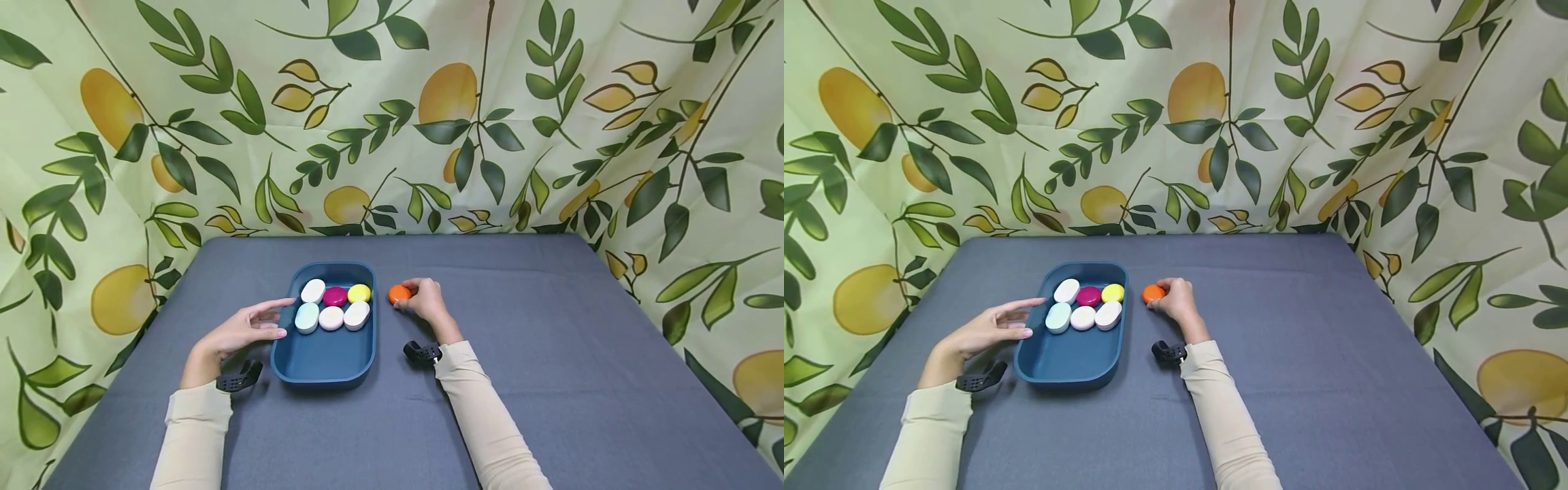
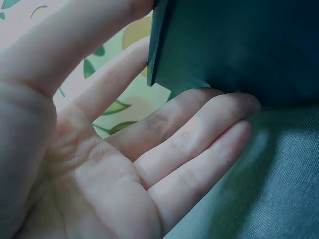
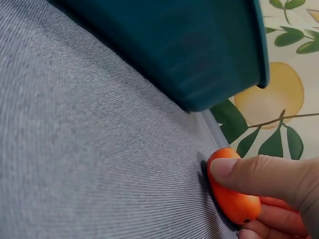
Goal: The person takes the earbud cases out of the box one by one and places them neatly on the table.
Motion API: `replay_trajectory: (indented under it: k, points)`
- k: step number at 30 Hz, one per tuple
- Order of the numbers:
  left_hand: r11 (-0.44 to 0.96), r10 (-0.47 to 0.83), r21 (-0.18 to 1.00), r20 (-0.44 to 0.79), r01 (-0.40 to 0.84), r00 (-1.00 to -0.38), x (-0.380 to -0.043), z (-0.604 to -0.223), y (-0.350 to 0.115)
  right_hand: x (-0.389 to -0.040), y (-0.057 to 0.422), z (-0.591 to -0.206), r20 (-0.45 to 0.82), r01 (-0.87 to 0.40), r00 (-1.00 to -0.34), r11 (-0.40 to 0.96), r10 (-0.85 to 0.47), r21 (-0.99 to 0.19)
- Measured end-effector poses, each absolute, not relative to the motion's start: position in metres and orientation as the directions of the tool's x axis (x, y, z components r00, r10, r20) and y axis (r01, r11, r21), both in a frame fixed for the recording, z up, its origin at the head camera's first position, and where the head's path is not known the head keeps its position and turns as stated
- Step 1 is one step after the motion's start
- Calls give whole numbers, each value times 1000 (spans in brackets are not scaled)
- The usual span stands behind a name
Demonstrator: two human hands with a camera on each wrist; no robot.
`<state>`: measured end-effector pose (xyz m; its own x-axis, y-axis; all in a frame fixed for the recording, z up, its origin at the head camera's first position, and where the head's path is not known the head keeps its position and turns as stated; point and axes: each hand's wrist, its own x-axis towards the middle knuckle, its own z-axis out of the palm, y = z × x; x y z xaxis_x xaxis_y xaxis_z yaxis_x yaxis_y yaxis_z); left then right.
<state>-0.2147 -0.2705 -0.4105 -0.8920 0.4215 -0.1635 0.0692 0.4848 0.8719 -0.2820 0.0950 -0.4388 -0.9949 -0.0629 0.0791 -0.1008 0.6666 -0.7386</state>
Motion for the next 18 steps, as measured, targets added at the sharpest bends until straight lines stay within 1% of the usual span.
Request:
replay_trajectory:
  k: [5, 9, 18]
  points:
    - [474, 427, 879, -176, 54, -887, -216, -411, -267, -281, 96, -440, 74, -100, -995, 664, -67, -741]
    - [475, 440, 877, -163, 74, -883, -216, -411, -266, -281, 97, -437, 59, -87, -996, 647, -65, -757]
    - [478, 426, 876, -172, 60, -888, -215, -412, -267, -273, 94, -411, 37, -63, -998, 575, -57, -816]
